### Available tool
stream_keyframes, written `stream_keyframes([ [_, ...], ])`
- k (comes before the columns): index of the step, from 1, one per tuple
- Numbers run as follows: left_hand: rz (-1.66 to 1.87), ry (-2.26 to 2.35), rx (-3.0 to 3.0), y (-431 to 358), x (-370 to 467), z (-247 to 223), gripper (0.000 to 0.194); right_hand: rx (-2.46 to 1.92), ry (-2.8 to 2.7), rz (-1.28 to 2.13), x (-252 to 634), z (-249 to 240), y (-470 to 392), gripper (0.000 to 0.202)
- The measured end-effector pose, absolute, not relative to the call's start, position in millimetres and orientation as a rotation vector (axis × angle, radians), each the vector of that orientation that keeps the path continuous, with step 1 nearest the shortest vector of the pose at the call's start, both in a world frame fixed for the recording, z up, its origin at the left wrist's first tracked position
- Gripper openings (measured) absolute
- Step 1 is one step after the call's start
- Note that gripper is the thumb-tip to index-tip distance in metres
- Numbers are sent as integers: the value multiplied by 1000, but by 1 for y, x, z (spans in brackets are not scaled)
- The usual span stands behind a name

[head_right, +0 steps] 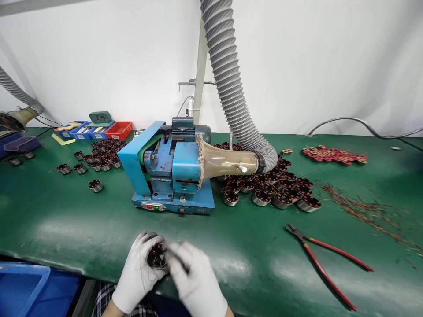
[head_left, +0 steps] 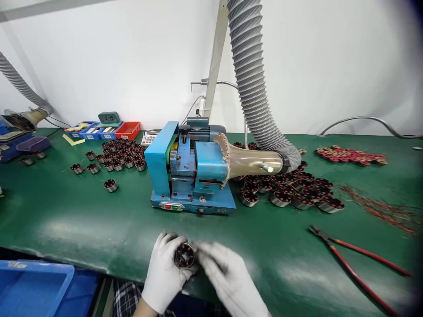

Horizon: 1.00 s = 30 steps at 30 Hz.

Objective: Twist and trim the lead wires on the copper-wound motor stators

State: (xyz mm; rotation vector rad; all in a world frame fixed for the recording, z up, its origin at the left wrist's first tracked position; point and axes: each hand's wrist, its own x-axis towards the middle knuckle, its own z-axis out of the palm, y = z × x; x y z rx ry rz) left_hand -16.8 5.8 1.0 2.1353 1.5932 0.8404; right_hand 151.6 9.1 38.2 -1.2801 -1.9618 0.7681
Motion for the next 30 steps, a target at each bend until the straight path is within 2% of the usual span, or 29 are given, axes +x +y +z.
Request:
stream_keyframes([
  [3,806,1532,2167,5,-17,-2,45,-1432,-1641,1133,160,27,29,37],
  [5,773,1462,2198,3,-19,-3,45,-1362,-1623,1362,158,20,38,52],
  [7,725,1474,2167,1,-21,-4,54,-1276,-1607,1515,153,18,45,60],
  [8,697,1510,2127,0,-22,-5,63,-1241,-1593,1568,151,18,48,56],
  [10,639,1610,2011,-2,-21,-6,77,-1175,-1539,1664,147,20,53,36],
  [12,609,1684,1907,-2,-19,-6,82,-1154,-1461,1723,143,19,58,18],
  [14,608,1717,1846,-1,-16,-7,80,-1162,-1343,1730,139,15,60,16],
  [17,671,1762,1840,2,-14,-9,75,-1168,-1148,1666,136,10,61,24],
  [23,799,1684,2080,6,-7,2,44,-1092,-845,1538,149,37,54,33],
  [27,797,1633,2142,7,2,10,41,-991,-573,1404,175,59,55,30],
  [30,802,1670,2104,7,5,8,38,-910,-302,1196,193,55,60,30],
])
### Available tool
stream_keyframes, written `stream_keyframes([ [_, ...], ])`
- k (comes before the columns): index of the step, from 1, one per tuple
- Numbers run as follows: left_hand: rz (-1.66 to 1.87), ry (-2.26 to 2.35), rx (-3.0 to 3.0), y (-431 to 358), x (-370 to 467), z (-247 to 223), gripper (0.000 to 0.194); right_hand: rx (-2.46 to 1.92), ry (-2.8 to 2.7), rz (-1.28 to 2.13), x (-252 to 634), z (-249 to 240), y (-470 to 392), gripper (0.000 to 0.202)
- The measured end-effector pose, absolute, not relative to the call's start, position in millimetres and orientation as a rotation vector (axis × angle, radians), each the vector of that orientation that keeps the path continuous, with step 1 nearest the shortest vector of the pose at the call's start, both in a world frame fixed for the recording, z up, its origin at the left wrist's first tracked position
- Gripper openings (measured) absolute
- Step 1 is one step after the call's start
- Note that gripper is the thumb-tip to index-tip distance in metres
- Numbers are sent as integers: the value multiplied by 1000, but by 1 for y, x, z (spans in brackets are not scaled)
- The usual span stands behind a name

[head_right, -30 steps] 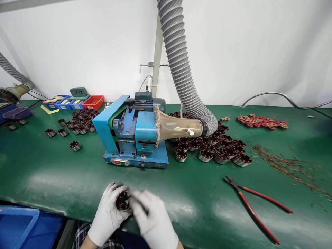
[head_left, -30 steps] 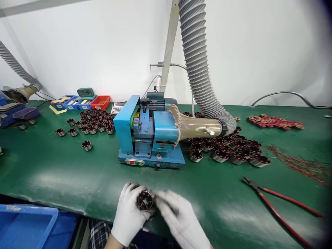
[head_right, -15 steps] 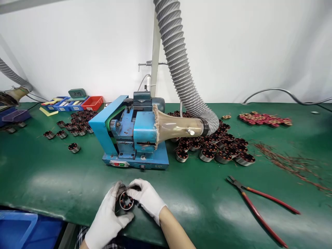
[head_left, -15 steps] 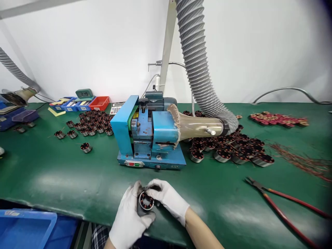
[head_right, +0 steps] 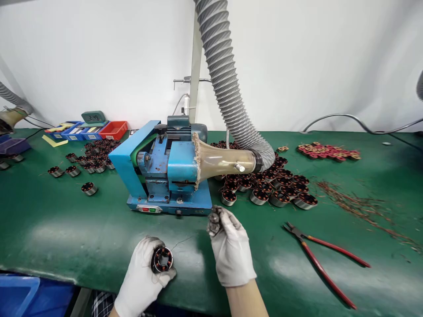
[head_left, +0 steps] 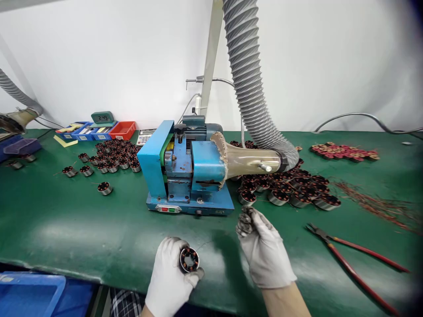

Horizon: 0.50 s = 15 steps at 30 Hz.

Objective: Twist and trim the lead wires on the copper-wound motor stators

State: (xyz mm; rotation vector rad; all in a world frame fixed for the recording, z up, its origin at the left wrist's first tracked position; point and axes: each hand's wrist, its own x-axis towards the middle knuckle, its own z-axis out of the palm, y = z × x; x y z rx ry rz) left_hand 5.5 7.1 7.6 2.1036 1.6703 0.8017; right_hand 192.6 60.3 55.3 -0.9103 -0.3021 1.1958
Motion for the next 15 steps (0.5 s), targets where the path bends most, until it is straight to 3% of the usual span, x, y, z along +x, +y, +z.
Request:
stream_keyframes([
  [6,808,1659,2113,7,1,-9,62,-1084,-688,1617,160,21,40,39],
  [10,796,1665,2057,9,0,-11,54,-1110,-658,1542,129,13,37,28],
  [15,828,1698,2020,8,3,-7,47,-1017,-530,1401,157,53,47,30],
])
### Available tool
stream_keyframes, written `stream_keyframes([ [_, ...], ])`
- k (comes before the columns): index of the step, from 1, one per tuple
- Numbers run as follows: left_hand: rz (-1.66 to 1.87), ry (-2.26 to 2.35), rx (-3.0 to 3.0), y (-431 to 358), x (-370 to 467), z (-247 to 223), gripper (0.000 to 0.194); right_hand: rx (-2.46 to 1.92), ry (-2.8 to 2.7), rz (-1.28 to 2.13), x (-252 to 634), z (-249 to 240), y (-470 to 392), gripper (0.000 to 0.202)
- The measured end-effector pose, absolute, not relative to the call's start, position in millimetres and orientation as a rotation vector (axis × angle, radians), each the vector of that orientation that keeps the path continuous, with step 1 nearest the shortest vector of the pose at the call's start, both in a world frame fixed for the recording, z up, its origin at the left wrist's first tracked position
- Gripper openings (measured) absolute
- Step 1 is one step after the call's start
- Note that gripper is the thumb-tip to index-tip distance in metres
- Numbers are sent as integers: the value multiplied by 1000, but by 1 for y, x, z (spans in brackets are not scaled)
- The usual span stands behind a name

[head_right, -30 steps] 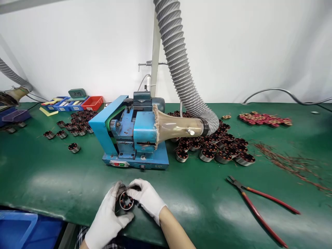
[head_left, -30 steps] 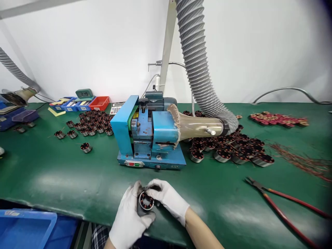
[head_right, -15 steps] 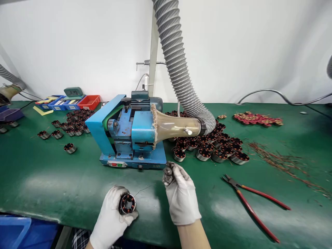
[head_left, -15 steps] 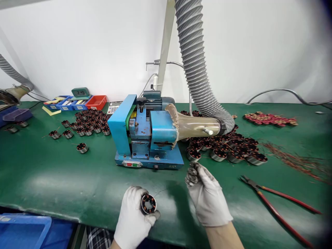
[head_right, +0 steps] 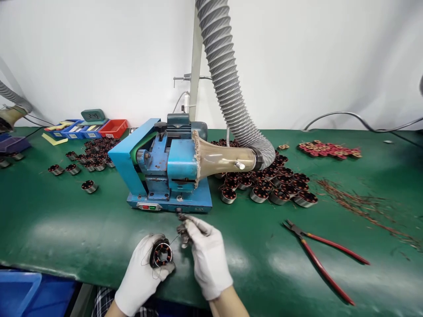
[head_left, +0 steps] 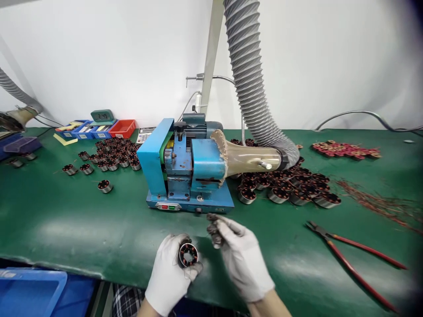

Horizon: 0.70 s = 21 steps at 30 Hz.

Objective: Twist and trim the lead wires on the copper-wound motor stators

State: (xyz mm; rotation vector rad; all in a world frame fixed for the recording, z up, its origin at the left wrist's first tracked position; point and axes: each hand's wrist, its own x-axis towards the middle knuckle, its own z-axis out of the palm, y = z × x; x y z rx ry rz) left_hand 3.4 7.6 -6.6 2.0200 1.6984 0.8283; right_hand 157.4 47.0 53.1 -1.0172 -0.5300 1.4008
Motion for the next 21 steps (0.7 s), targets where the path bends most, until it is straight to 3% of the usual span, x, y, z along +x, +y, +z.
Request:
stream_keyframes([
  [4,844,1682,1989,7,4,-5,53,-1008,-604,1027,190,79,44,22],
  [7,822,1614,2015,8,0,-6,65,-1170,-1354,1137,188,70,32,17],
  [10,786,1557,2037,8,-6,-8,62,-1250,-1975,1208,170,48,19,27],
  [15,790,1536,2015,8,-8,-7,57,-1284,-2021,1153,156,27,19,13],
  [21,834,1528,1974,9,-6,0,53,-1242,-2042,1254,158,36,27,22],
])
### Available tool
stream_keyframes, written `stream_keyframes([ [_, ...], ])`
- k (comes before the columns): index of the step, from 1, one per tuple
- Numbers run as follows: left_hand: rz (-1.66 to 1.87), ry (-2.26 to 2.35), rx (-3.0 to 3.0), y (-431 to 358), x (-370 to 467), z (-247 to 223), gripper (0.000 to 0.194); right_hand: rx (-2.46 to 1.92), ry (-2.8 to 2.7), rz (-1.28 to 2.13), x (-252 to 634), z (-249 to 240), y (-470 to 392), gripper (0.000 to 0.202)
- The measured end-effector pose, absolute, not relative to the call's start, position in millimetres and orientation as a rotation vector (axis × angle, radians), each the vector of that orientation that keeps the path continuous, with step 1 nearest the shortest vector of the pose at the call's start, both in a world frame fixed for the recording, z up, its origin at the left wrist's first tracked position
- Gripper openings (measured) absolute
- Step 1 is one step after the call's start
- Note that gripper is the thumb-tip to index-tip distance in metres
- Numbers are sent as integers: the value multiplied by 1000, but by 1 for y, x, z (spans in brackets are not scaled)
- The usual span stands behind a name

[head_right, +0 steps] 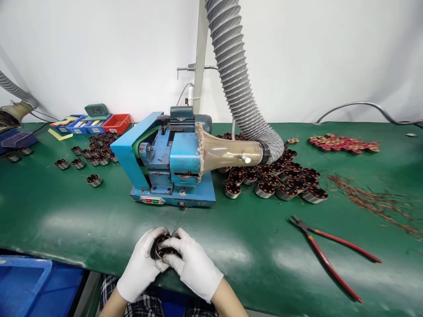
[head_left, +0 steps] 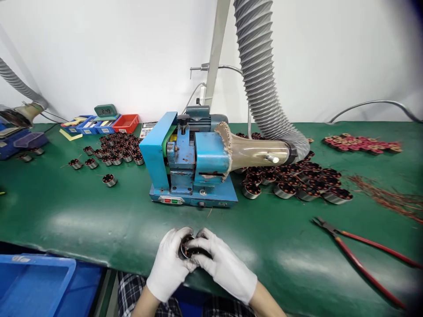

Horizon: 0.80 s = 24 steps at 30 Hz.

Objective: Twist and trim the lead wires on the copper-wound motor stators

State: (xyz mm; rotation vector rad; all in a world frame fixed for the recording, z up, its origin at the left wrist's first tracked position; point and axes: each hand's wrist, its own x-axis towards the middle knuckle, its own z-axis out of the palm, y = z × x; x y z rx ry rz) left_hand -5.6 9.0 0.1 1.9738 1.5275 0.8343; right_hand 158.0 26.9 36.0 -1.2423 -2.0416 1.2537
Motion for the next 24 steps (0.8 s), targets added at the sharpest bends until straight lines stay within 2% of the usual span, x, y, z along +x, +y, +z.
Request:
stream_keyframes([
  [5,870,1555,1828,8,-6,-2,57,-1214,-1907,1248,155,25,30,10],
  [9,861,1588,1773,7,-3,-3,54,-1261,-1665,1252,156,15,23,14],
  [14,857,1594,1756,8,0,-1,53,-1419,-1621,979,151,9,8,17],
  [19,855,1575,1725,8,-2,0,52,-1692,-1644,823,166,8,33,18],
  [21,862,1561,1737,7,-4,-1,52,-1711,-1602,849,179,14,46,17],
  [24,841,1563,1757,7,-6,-1,53,-1572,-1629,1082,186,28,53,20],
])
